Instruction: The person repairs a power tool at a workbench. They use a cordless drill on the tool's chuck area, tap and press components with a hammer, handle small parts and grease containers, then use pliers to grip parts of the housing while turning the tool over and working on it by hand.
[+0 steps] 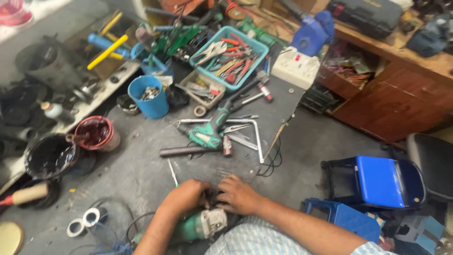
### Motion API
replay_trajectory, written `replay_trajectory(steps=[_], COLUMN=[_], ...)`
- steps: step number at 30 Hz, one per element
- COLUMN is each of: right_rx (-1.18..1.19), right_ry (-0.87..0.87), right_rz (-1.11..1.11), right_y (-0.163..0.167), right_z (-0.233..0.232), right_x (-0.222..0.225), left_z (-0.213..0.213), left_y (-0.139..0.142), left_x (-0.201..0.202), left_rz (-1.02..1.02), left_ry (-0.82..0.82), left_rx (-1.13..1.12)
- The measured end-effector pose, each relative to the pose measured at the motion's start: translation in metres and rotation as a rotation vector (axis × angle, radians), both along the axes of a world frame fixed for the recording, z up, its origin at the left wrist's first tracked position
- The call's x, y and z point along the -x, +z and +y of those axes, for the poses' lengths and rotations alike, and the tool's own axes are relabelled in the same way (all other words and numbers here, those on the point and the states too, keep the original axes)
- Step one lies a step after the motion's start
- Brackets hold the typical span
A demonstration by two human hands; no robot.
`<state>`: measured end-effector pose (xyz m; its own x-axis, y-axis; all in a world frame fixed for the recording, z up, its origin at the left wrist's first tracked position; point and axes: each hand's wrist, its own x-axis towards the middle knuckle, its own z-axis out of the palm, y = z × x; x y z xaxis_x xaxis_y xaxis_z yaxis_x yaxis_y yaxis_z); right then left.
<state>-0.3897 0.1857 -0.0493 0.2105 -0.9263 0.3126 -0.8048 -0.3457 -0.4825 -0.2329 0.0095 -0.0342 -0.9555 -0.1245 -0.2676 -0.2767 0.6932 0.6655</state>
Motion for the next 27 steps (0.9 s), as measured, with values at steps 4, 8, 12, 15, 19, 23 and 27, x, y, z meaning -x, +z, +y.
replay_trajectory(steps=[4, 8, 12, 15, 19, 23, 27], right_rx=[0.058, 0.076, 0.057, 0.039, 0.048, 0.101, 0.111], right_ry=[-0.069, -0.123, -0.144, -0.129, -0.104, -0.076, -0.086], right_rz=[-0.069, -0.045, -0.004, -0.029, -0.044, -0.042, -0.067], right_y=[0.005, 0.008, 0.008, 0.009, 0.013, 0.02, 0.029], right_z=[0.004, 0.002, 0.001, -0.002, -0.007, -0.007, -0.009], right_x=[-0.001, -0.003, -0.006, -0.005, -0.002, 0.0, 0.005], left_z=[0.003, 0.004, 0.005, 0.004, 0.002, 0.005, 0.008], left_y=[0.005, 0.006, 0.004, 0.006, 0.013, 0.015, 0.014], left_x=[0.001, 0.006, 0.008, 0.002, 0.0, -0.002, -0.003], left_rz=[0.039, 0.03, 0.042, 0.041, 0.024, 0.03, 0.165], left_ry=[-0.053, -0.09, -0.118, -0.09, -0.026, 0.021, 0.079], left_rx=[-0.02, 0.029, 0.01, 0.051, -0.015, -0.071, -0.059])
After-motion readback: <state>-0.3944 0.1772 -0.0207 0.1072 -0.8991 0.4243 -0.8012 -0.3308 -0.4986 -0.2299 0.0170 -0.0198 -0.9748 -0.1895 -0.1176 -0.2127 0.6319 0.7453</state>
